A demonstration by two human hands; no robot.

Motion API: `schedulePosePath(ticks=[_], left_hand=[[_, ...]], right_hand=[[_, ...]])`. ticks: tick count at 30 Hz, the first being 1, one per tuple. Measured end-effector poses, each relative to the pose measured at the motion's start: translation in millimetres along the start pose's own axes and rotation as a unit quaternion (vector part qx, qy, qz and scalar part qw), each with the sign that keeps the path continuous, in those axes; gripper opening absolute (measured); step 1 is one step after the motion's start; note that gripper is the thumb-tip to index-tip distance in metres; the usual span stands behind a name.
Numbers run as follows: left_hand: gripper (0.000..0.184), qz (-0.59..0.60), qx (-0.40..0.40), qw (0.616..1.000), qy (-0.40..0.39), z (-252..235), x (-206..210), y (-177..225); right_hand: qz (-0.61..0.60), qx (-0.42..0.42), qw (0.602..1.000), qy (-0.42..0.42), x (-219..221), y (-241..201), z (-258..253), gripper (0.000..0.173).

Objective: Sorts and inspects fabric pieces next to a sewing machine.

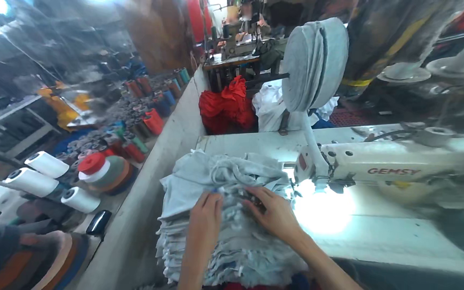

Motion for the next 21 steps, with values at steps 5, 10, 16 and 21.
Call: schedulePosePath(ticks=[5, 10, 16, 21], left_hand=[[0.034, -0.097, -0.094, 0.937, -0.321, -44.5, 26.1, 5.9], [0.028, -0.131, -0.133, 0.933, -0.308, -36.2, 21.0, 4.0], [0.027, -0.106, -0.130, 0.967, -0.191, -8.0, 1.5, 6.2], [0.024, -0.056, -0.154, 0.980, -0.110, 1.7, 1.7, 13.2]], right_hand=[[0.008, 0.016, 0.998, -0.053, -9.1, 4.0, 7.9, 0.037], [0.020, 0.007, 0.995, -0.095, -11.0, -3.3, 2.0, 0.036], [0.085, -0.067, 0.991, -0.076, 1.6, -24.5, -16.5, 0.031], [0.128, -0.129, 0.979, -0.097, 14.5, -41.8, -34.2, 0.024]])
Point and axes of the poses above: each hand's wrist, its own z-axis away from the middle knuckle, its own x-axis out of the palm, y = z × x, the point moved 5 cm from there along -z, towards the middle knuckle, and after that the axes turned 10 degrees about -y, right-handed, at the moved point
